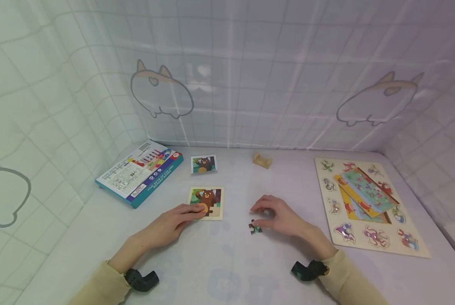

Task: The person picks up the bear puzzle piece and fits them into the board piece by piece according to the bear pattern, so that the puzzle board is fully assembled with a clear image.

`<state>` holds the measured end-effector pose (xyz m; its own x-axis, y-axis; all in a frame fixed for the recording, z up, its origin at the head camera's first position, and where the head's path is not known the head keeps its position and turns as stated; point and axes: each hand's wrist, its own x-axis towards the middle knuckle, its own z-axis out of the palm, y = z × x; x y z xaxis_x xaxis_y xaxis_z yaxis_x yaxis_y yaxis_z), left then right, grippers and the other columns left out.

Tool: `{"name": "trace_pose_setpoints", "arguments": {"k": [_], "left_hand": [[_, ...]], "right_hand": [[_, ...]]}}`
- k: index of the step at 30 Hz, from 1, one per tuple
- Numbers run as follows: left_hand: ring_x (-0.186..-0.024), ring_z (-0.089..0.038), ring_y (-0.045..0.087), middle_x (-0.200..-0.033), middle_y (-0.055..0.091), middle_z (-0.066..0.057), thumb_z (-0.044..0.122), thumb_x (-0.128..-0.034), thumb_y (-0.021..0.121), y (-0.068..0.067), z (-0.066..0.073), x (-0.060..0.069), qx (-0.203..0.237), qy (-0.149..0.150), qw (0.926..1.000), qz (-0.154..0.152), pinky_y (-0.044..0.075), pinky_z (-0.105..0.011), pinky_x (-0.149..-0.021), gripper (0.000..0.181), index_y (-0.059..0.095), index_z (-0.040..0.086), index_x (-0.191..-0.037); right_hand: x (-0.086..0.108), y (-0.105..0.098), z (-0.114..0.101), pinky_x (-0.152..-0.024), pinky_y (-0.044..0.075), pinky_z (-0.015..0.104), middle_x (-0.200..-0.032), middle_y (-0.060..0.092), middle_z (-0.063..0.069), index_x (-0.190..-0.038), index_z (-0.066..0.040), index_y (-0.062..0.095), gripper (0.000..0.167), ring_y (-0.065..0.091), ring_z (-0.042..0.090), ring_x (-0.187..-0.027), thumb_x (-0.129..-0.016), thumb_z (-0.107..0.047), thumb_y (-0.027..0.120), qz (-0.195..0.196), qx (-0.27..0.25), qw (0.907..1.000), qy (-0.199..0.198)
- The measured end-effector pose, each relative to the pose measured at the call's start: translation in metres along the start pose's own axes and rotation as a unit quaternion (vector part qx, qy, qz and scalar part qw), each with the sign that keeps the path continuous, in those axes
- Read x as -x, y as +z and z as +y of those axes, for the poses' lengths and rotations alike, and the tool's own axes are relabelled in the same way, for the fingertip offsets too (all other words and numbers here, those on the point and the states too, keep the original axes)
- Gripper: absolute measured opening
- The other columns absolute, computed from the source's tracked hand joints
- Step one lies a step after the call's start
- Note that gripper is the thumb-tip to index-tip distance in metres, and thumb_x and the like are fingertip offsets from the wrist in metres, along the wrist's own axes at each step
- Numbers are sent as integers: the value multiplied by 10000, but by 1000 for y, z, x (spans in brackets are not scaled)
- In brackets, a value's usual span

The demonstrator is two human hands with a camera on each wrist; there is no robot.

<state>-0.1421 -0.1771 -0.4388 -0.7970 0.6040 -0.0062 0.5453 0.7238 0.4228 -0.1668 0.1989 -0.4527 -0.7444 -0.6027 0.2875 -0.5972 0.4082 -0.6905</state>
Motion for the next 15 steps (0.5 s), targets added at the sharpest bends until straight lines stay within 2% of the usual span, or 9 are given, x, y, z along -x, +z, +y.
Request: {"name": "trace_pose_setpoints", "arguments": {"k": [4,9,15], "left_hand": [[-1434,-219,422,-1536,467,66,134,-1017,574,1,0,0,28,-21,10000,-21,372,-464,-1168,469,537,305,-1452],[-1436,-212,419,-1539,462,75,137,-1017,574,2,-1,0,-7,-4,10000,-5,368,-455,-1172,466,538,302,-1451],[-1435,-212,421,-1536,465,73,133,-1015,577,2,-2,0,-22,-20,10000,4,365,-452,-1173,462,544,295,-1447]], "right_hand": [[0,-2,0,-899,475,275,-1101,644,-66,-1062,-218,735,294,575,122,-1026,-799,-268,855,-224,41,9997,117],[1,-4,-1,-983,437,252,-1128,622,-89,-1005,-273,726,306,547,106,-1095,-753,-350,881,-465,-13,9982,382],[1,-6,-2,-1023,400,280,-1159,597,-87,-951,-315,704,327,507,117,-1137,-703,-377,909,-739,-103,9954,596]]}}
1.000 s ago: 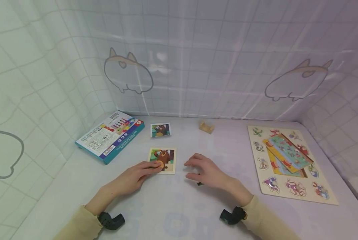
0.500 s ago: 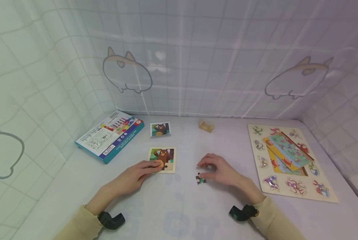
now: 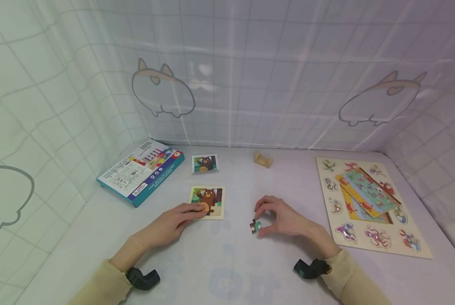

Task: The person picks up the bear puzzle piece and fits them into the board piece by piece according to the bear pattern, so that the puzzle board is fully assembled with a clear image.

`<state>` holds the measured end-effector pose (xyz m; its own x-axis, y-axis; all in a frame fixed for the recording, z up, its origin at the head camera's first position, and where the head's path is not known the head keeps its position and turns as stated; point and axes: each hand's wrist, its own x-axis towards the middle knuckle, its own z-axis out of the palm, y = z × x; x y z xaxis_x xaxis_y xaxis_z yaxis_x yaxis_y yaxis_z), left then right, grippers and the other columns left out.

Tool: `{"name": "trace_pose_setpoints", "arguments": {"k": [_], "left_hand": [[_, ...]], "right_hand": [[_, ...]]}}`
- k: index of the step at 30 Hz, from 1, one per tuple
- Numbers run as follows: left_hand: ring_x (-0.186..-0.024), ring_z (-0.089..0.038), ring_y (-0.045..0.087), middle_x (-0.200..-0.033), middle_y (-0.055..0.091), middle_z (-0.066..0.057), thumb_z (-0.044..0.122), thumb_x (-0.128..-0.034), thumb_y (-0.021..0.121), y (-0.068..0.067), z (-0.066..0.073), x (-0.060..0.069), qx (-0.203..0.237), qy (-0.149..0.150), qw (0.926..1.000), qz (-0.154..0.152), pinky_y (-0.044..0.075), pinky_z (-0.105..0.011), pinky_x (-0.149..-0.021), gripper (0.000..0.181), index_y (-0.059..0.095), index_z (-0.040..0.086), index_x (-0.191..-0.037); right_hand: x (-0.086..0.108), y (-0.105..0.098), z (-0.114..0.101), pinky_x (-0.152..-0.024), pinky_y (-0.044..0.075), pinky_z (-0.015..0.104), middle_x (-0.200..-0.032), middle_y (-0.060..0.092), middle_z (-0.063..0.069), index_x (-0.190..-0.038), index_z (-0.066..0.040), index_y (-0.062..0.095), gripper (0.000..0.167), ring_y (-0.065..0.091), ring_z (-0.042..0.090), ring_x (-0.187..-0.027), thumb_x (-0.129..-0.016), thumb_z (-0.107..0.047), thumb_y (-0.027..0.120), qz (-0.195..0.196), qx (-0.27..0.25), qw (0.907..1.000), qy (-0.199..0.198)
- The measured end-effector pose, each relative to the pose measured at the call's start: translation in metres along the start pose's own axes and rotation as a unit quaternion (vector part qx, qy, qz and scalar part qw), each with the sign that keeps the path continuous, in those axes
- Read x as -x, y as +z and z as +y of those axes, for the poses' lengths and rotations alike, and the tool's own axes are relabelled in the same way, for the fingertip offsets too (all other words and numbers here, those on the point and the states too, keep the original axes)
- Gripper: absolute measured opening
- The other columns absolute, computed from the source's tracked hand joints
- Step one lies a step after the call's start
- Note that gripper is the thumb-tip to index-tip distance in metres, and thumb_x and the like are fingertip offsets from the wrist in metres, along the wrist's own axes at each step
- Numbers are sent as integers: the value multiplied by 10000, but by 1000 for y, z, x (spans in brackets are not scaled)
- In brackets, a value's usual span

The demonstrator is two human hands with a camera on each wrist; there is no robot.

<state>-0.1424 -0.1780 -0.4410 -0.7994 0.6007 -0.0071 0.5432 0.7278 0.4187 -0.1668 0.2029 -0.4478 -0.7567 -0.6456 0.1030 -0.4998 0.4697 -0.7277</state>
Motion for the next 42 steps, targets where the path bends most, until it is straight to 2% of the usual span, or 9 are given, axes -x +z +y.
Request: {"name": "trace_pose_setpoints", "arguments": {"k": [12,21,25,28,31,35,37,42], "left_hand": [[-1437,-221,417,-1537,465,64,143,-1019,572,-1,1,0,47,-30,10000,-23,363,-459,-1174,450,549,286,-1445],[-1436,-208,419,-1533,468,78,134,-1014,579,0,-1,0,49,-25,10000,12,376,-443,-1168,466,547,312,-1443],[-1437,-202,417,-1532,467,85,139,-1015,579,0,0,0,69,-42,10000,20,377,-440,-1167,464,547,320,-1442],[-1437,-207,417,-1531,468,83,138,-1013,582,0,0,0,67,-30,10000,30,379,-444,-1165,464,549,316,-1441],[-1438,-212,417,-1531,468,78,132,-1014,580,0,0,0,44,10,10000,40,376,-447,-1167,464,548,305,-1443],[-1438,-215,416,-1532,468,72,127,-1015,575,0,0,0,22,62,10000,38,371,-448,-1171,462,548,294,-1445],[-1435,-218,420,-1532,470,66,124,-1014,575,0,0,0,17,84,10000,36,375,-448,-1168,462,549,289,-1445],[-1431,-215,425,-1530,472,70,124,-1014,575,0,-1,0,22,104,9999,51,381,-445,-1164,461,551,291,-1443]], "right_hand": [[-2,2,3,-1007,405,277,-1138,601,-67,-887,-316,711,248,513,131,-1116,-726,-355,895,47,-144,9999,-33],[-2,4,9,-993,399,231,-1120,611,-65,-884,-303,713,240,527,127,-1098,-730,-359,889,201,-121,9993,-287],[-2,4,10,-958,415,214,-1089,622,-27,-859,-293,709,171,539,135,-1057,-784,-293,863,315,-100,9977,-591],[-1,4,10,-944,414,215,-1074,618,-19,-835,-310,696,153,532,130,-1044,-808,-290,845,340,-9,9972,-669],[-1,3,7,-966,396,226,-1096,601,-41,-838,-324,685,199,504,117,-1075,-768,-346,869,207,39,9988,-450],[1,1,1,-1002,368,312,-1146,574,-59,-879,-317,673,295,457,133,-1132,-709,-393,901,-21,68,9999,-114],[2,1,-1,-1001,357,341,-1158,568,-58,-888,-316,668,311,446,138,-1142,-703,-397,905,-49,126,9999,-91],[1,3,0,-960,394,305,-1122,585,-49,-892,-298,689,240,474,126,-1100,-756,-344,882,161,360,9979,-518]]}}
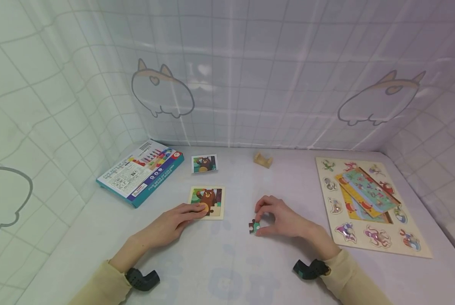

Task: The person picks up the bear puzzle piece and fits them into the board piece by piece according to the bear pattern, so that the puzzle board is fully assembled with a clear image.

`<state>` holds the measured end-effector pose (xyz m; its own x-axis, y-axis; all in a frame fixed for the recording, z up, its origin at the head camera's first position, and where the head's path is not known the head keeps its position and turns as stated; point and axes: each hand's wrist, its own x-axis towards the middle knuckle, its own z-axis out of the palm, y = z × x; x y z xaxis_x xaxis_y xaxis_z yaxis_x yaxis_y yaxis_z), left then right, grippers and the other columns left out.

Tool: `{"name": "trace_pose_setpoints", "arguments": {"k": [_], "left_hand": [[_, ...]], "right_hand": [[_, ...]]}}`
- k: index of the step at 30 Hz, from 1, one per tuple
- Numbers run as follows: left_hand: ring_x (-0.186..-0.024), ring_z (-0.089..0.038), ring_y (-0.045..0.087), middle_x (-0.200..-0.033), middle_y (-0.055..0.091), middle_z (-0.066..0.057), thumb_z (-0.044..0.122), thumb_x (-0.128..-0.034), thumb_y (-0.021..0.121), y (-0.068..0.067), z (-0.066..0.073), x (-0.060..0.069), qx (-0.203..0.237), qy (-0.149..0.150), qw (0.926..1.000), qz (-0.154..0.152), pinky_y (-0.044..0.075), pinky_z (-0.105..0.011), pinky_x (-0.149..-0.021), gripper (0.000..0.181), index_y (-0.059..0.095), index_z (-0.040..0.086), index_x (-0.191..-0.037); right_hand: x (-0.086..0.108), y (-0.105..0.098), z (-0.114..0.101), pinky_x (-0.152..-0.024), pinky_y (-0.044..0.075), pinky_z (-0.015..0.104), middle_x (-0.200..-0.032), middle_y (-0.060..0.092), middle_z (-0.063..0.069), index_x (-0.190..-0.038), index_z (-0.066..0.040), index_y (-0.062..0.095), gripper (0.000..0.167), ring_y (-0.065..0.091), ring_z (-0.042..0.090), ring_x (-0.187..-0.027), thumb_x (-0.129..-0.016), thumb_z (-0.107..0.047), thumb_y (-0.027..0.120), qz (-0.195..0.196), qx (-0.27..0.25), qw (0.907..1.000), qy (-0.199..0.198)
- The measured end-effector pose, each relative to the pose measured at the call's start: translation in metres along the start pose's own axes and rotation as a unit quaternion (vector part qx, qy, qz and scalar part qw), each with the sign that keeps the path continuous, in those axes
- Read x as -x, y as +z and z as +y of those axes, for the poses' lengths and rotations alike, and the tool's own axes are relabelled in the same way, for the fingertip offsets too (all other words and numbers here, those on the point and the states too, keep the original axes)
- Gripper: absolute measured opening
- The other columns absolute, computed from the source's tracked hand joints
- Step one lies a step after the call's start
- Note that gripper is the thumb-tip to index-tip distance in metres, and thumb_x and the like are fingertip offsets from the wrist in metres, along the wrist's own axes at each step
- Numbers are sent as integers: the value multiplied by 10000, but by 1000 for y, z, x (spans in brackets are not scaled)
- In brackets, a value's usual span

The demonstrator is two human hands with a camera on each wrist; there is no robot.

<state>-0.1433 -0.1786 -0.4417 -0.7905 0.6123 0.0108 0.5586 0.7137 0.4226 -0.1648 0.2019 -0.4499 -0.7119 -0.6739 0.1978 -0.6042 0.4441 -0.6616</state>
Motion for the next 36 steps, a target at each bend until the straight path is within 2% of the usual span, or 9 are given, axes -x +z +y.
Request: {"name": "trace_pose_setpoints", "arguments": {"k": [3,7,12,16,22,30,36], "left_hand": [[-1435,-211,420,-1532,469,76,124,-1017,569,-1,0,0,13,-3,10000,-2,371,-449,-1171,457,551,292,-1442],[-1436,-218,417,-1533,469,69,130,-1020,565,0,0,0,35,-23,10000,-20,365,-461,-1174,452,551,289,-1443],[-1437,-214,418,-1535,468,70,141,-1019,571,0,1,0,45,-85,9999,-46,363,-459,-1174,452,551,300,-1442],[-1441,-212,413,-1540,461,78,146,-1020,569,0,0,-1,30,-124,9999,-72,362,-460,-1175,455,547,311,-1443],[-1443,-204,408,-1538,461,89,140,-1022,563,1,0,-1,15,-180,9998,-93,356,-456,-1182,459,544,318,-1445],[-1444,-215,407,-1539,461,75,157,-1026,560,2,-2,1,40,-155,9998,-89,353,-465,-1181,450,540,311,-1449],[-1443,-191,406,-1530,471,85,165,-1029,558,2,-2,-1,110,-187,9997,-87,343,-460,-1187,440,548,318,-1442]], "right_hand": [[-1,1,1,-926,413,278,-1089,599,-63,-891,-275,697,213,498,118,-1061,-776,-316,872,140,105,9996,-238],[-3,2,1,-905,418,267,-1054,621,-71,-886,-247,700,209,536,123,-1019,-776,-283,873,212,20,9992,-333],[-3,4,4,-889,437,274,-1025,652,2,-902,-184,717,220,580,195,-978,-757,-176,883,298,-232,9984,-425],[-3,5,5,-887,456,271,-1021,665,34,-911,-151,719,242,596,226,-966,-740,-109,885,384,-353,9980,-350],[-3,5,3,-902,470,262,-1035,669,8,-917,-167,712,229,603,191,-980,-759,-142,876,409,-251,9987,-142],[-4,7,4,-906,473,267,-1037,670,32,-916,-130,715,226,607,225,-982,-755,-104,872,390,-355,9985,114],[-6,5,0,-886,496,257,-1029,670,-1,-926,-167,719,178,617,187,-967,-803,-165,847,481,-339,9983,-45]]}}
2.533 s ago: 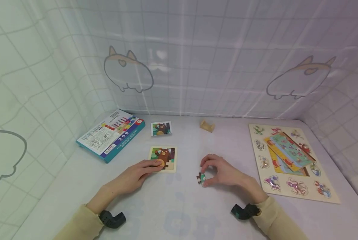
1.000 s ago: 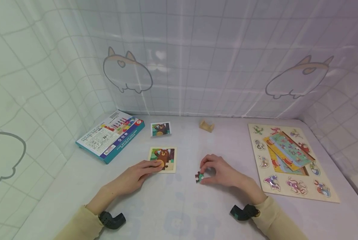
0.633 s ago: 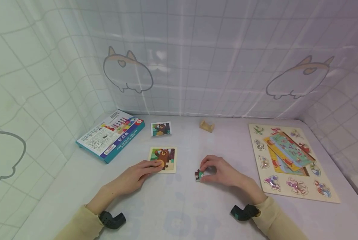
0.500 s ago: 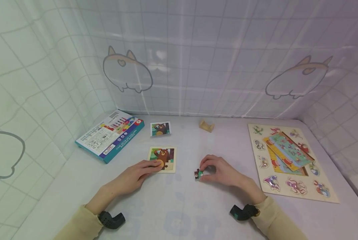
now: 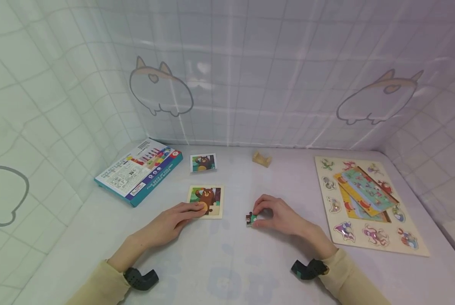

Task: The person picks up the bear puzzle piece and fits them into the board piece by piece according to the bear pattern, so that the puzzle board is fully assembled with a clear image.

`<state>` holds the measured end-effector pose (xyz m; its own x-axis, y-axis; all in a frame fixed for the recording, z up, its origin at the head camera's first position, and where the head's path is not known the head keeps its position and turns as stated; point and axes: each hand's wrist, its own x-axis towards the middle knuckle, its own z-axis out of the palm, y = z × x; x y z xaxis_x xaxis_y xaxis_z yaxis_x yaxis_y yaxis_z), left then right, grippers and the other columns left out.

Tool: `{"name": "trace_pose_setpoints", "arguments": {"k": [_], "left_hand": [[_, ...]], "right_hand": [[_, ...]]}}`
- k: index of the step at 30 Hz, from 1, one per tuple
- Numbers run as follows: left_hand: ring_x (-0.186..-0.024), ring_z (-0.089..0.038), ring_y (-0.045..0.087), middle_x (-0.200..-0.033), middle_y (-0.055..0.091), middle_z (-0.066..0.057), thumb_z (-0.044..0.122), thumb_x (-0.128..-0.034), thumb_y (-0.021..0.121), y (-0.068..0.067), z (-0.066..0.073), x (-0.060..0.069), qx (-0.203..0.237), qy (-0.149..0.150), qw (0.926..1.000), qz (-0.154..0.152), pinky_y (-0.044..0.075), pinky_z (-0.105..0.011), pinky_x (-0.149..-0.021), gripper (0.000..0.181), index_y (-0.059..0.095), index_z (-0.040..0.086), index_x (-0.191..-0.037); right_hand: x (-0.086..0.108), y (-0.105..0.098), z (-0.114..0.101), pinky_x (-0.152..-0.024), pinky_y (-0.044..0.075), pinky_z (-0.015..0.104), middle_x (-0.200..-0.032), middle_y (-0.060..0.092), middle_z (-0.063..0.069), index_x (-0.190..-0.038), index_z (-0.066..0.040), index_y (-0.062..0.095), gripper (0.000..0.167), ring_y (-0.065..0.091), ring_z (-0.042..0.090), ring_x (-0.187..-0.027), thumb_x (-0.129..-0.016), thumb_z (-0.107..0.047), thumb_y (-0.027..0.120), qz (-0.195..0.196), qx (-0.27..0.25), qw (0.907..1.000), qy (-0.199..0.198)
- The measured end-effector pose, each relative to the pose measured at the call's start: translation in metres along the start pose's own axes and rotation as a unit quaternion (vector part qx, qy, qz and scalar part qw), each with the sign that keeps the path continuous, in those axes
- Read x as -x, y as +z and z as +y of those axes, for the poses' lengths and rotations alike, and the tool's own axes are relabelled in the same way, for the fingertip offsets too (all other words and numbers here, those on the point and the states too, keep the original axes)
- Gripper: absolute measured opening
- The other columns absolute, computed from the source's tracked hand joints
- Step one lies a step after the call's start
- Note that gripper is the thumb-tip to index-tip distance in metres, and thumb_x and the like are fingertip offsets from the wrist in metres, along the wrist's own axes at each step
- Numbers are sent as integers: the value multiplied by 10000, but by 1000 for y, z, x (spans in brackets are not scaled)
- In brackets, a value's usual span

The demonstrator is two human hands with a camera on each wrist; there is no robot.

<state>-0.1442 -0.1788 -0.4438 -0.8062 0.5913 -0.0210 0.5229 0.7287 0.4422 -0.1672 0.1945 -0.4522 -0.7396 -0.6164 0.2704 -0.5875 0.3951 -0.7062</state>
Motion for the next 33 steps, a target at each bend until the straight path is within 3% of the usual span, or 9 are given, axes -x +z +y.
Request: {"name": "trace_pose_setpoints", "arguments": {"k": [4,9,13,19,27,33], "left_hand": [[-1445,-185,404,-1527,474,91,169,-1026,564,-1,0,1,47,-35,10000,-5,344,-459,-1186,442,549,320,-1441],[-1445,-175,403,-1520,483,99,197,-1033,555,-2,0,2,121,-109,9999,34,325,-456,-1198,428,549,328,-1440],[-1431,-187,425,-1506,506,75,197,-1032,556,-1,-1,2,231,-84,9996,132,331,-473,-1196,426,548,320,-1440],[-1431,-174,420,-1507,500,93,221,-1039,546,0,-3,1,304,-50,9994,131,332,-472,-1198,418,541,324,-1444],[-1429,-175,424,-1505,502,97,223,-1035,555,-1,-2,1,291,-37,9995,110,327,-480,-1200,413,550,324,-1435],[-1421,-167,433,-1501,506,101,235,-1040,544,1,-2,0,241,46,9996,139,356,-466,-1186,404,552,332,-1432]], "right_hand": [[-7,3,-3,-884,498,239,-1017,669,-8,-935,-169,725,158,614,161,-963,-823,-190,834,14,-56,9997,-223],[-21,13,-6,-884,435,299,-1000,658,-56,-917,-194,728,172,599,97,-975,-799,-200,853,82,412,9987,-283],[-36,22,-13,-849,354,366,-1000,649,-73,-901,-200,729,182,601,89,-996,-782,-215,865,217,645,9975,-212],[-59,38,-20,-820,297,346,-996,643,-64,-880,-181,724,189,603,88,-987,-775,-237,871,413,722,9963,-207],[-81,54,-34,-837,309,335,-992,649,-44,-887,-146,739,193,606,114,-993,-791,-263,859,293,750,9967,38],[-84,60,-34,-824,323,311,-1006,642,-44,-901,-142,735,206,600,113,-986,-792,-267,858,252,652,9973,206]]}}
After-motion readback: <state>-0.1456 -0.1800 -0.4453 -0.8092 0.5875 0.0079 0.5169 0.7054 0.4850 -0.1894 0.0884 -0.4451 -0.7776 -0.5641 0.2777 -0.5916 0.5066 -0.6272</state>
